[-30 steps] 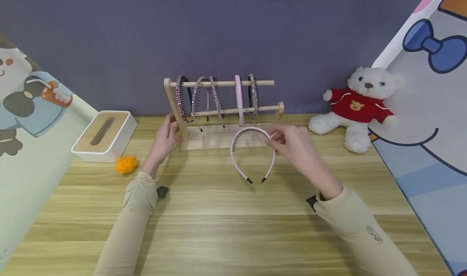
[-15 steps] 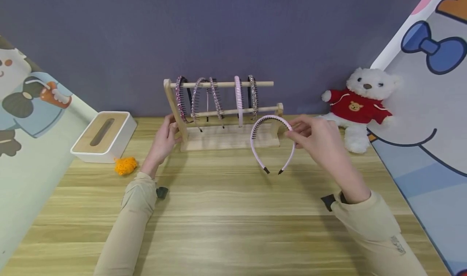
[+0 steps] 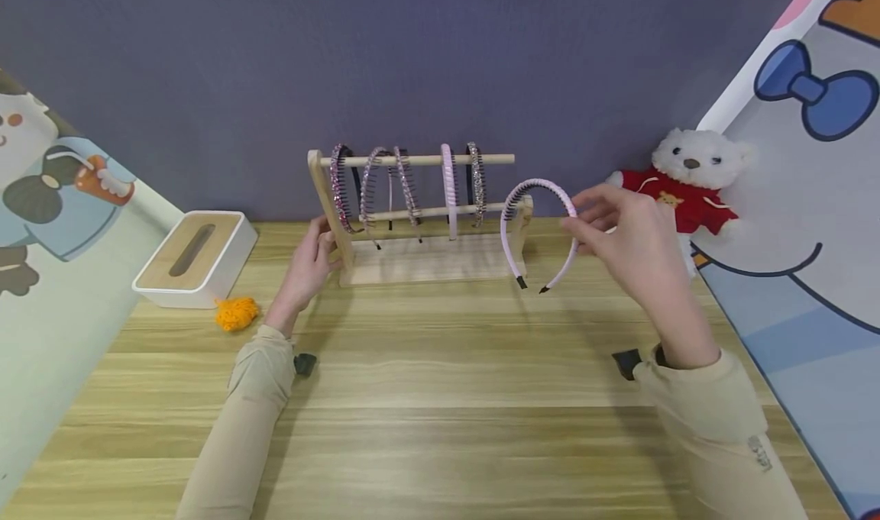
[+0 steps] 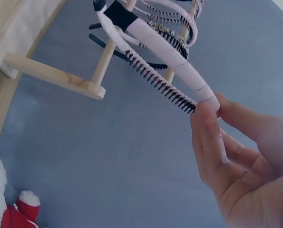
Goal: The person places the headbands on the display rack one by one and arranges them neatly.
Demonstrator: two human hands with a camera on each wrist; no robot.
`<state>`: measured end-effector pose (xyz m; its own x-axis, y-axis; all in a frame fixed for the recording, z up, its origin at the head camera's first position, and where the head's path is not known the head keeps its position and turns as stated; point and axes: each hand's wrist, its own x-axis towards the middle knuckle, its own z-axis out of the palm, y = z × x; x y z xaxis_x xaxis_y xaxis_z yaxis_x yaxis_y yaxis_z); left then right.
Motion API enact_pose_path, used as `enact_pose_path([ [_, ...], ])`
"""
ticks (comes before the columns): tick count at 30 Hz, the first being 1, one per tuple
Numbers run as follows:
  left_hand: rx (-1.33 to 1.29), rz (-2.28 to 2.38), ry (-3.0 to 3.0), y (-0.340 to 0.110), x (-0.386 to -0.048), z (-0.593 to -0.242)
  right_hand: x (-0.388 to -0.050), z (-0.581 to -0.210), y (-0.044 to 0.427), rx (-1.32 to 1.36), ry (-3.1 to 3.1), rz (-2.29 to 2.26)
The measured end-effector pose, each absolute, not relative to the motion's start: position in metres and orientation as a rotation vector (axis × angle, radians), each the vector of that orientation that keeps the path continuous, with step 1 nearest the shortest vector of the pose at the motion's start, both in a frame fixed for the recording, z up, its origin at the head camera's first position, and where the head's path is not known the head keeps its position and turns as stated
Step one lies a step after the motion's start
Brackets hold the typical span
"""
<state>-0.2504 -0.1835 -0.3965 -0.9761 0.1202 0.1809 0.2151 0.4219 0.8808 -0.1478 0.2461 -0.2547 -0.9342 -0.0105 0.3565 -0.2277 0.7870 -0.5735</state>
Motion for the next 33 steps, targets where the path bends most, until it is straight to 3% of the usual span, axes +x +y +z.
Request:
enact_pose_path([
  [33, -0.292, -1.625, -2.568, -0.183, -0.250, -0.395, -0.195, -0.245, 0.230, 0.156, -2.417, 0.965],
])
